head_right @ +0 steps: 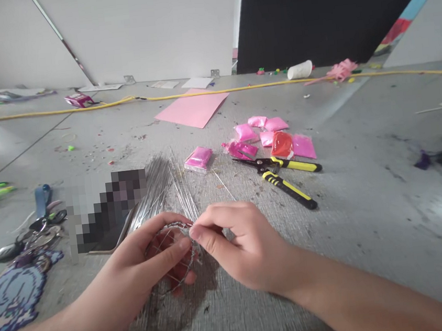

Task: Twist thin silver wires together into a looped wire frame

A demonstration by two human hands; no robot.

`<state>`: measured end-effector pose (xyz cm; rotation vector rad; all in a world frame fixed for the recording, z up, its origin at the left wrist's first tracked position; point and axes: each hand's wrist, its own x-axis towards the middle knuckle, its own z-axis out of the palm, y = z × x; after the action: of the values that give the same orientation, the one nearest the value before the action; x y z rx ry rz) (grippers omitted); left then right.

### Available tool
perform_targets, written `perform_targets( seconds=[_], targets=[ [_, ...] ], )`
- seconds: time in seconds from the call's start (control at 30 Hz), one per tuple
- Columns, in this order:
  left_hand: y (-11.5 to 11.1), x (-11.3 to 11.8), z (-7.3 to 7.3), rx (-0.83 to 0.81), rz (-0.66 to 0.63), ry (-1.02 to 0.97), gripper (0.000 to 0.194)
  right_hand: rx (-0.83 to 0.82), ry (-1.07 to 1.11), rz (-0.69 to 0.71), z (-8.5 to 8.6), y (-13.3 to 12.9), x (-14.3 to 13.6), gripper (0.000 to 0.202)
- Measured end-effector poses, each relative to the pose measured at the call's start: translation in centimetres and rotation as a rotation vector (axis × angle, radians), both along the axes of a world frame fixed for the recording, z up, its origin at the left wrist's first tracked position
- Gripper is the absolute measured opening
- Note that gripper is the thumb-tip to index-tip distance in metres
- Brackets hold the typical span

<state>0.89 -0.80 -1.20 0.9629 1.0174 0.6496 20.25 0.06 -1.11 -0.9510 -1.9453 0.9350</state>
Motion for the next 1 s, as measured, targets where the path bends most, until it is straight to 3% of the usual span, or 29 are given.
perform_targets(
  seconds=[0.23,0.43,0.53,0.67,0.73,0.8,1.0],
  targets=[
    [-0.11,0.18,-0.21,0.047,-0.068,0.041,0.028,0.144,-0.032,0.091,-0.19,-0.14,0.03,0.016],
    [-0.24,0.06,-0.25,0.076,-0.033,0.070,0.033,0.278,-0.127,0.135,-0.74,-0.01,0.01,0.016],
    [-0.12,-0.07,-0.17,0.035,-0.003,0.057,0.035,0.159,-0.074,0.091,-0.71,-0.09,-0.09,0.015],
    [-0.04,-0.18,-0.11,0.034,0.009,0.069,0.023,-0.133,0.023,-0.056,-0.48,-0.21,-0.14,0.009],
    [-0.07,-0.21,-0.06,0.047,0.017,0.084,0.022,-0.310,0.048,-0.045,-0.37,-0.15,-0.08,0.013],
    [-0.12,-0.23,-0.02,0.068,0.008,0.099,0.023,-0.448,0.013,0.053,-0.22,-0.05,0.03,0.023],
    [-0.21,-0.36,-0.06,0.079,-0.060,0.107,0.023,-0.359,-0.096,0.110,0.07,-0.12,0.07,0.040]
  ],
)
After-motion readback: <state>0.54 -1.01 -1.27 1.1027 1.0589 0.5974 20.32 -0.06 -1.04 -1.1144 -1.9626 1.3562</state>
